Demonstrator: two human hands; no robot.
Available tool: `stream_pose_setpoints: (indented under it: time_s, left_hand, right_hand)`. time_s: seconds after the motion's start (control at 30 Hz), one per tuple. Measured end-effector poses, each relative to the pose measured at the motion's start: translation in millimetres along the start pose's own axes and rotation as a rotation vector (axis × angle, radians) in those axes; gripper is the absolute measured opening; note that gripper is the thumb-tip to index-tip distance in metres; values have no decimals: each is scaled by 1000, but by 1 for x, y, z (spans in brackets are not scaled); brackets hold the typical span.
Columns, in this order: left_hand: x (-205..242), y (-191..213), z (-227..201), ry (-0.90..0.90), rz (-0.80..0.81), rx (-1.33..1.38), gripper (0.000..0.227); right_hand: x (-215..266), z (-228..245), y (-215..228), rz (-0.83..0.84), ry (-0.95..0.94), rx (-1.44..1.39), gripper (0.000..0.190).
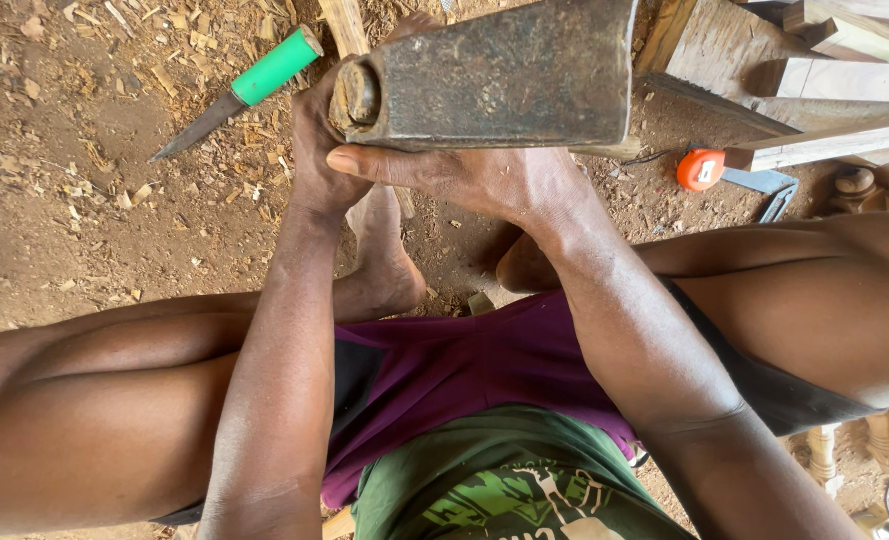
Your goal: The person carves and notches a decorative wooden leg using an adze and a chisel, striking the tools with a hammer while holding the wood with their hands and feet.
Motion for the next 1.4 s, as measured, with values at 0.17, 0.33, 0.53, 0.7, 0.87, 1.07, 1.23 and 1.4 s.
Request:
stream_pose_setpoints:
  time_s: [0.17,0.33,0.53,0.7,0.87,1.07,1.23,1.4]
  left_hand:
    - [-2,-1,-2,61,-25,-99,37]
    - [6,0,9,44,-13,-121,32]
    - [22,-21,137,50,22,-502,42]
    - [-3,-17,190,349,35,-360,50]
    - [17,-9,123,-58,-165,-379,48]
    - [17,16,18,-364,-170,115,38]
    - [4,-8,43,248,62,-368,25]
    - [18,-6,26,-62,-82,-164,28]
  right_hand:
    - [0,-5,-10,24,62,40,61]
    - [-6,-3,-19,73,79,198,60]
    - [11,-20,-34,149,-50,76,64]
    - [6,-12,-44,134,346,540,55]
    - [13,-13,-28,-5,168,194,73]
    - [12,-2,-7,-23,37,-145,69]
    - [21,-11,-28,-51,175,96,70]
    - [31,-39,-66,133,123,167,65]
Point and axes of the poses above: each hand's wrist, its own x-axis away from the middle knuckle, its own y-axis out of the back of the hand, z = x × y, the point moved 8 cm from there along -x, towards the middle knuckle, and after that the axes turned 15 degrees about y, right-handed, at the moved point
